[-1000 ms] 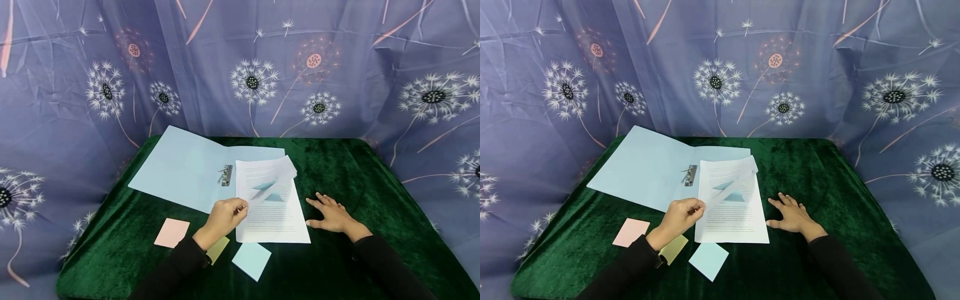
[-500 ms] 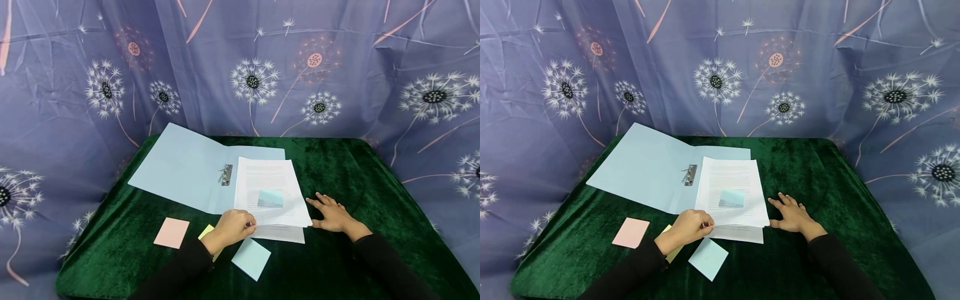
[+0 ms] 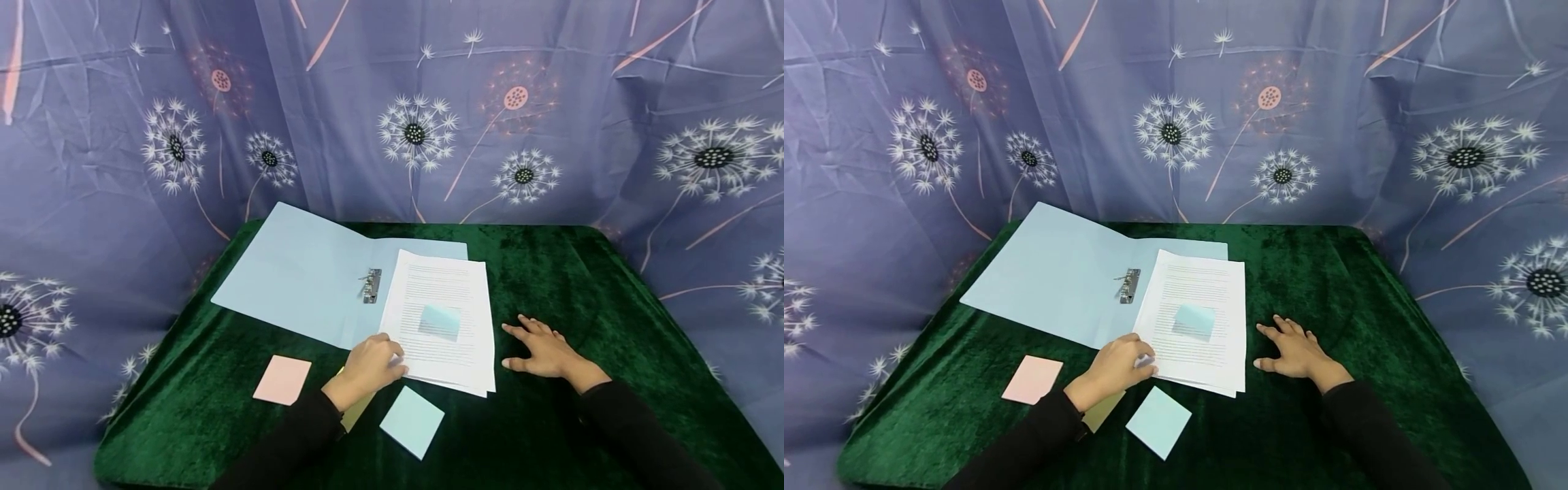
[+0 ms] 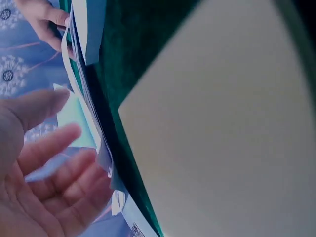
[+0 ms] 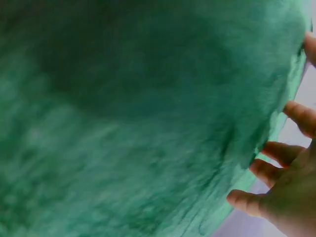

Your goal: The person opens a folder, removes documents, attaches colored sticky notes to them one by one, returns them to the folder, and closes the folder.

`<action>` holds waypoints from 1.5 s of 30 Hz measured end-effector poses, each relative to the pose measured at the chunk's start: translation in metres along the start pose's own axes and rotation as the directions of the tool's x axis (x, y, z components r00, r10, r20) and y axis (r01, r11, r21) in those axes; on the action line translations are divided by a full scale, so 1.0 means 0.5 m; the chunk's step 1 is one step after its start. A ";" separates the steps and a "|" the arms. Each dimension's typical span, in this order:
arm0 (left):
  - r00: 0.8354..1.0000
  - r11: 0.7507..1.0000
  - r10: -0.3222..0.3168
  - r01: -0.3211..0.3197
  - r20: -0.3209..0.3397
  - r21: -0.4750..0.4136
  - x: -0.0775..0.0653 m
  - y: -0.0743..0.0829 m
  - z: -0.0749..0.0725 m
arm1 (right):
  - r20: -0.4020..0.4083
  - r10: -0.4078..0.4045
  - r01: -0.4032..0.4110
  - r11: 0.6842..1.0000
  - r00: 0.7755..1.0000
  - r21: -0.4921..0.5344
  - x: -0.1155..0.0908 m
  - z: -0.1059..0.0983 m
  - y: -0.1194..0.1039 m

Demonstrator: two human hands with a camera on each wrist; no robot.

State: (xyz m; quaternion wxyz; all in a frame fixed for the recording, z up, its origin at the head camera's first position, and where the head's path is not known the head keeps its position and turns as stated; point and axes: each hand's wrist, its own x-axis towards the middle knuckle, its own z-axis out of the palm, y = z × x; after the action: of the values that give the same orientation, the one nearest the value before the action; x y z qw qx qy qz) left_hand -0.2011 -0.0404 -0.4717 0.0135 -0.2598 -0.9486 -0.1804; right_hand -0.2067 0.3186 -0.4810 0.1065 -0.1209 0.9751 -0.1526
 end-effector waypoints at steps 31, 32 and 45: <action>0.909 0.728 -0.388 0.402 0.149 -0.555 0.022 -0.051 -0.012 | 0.243 0.384 -0.443 0.611 0.891 0.657 0.081 -0.004 -0.090; 0.907 0.713 -0.389 0.408 0.162 -0.569 0.022 -0.051 -0.012 | 0.249 0.383 -0.446 0.611 0.889 0.654 0.082 -0.003 -0.090; 0.865 0.415 -0.393 0.470 0.313 -0.779 0.023 -0.059 -0.010 | 0.212 0.355 -0.404 0.652 0.910 0.641 0.082 -0.003 -0.101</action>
State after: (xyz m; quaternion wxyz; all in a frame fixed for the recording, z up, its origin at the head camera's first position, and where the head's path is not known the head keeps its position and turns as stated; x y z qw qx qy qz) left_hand -0.2262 -0.0603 -0.4754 -0.1970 0.0119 -0.7783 -0.5960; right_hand -0.2357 0.2615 -0.4702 0.2051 0.1272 0.8523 -0.4641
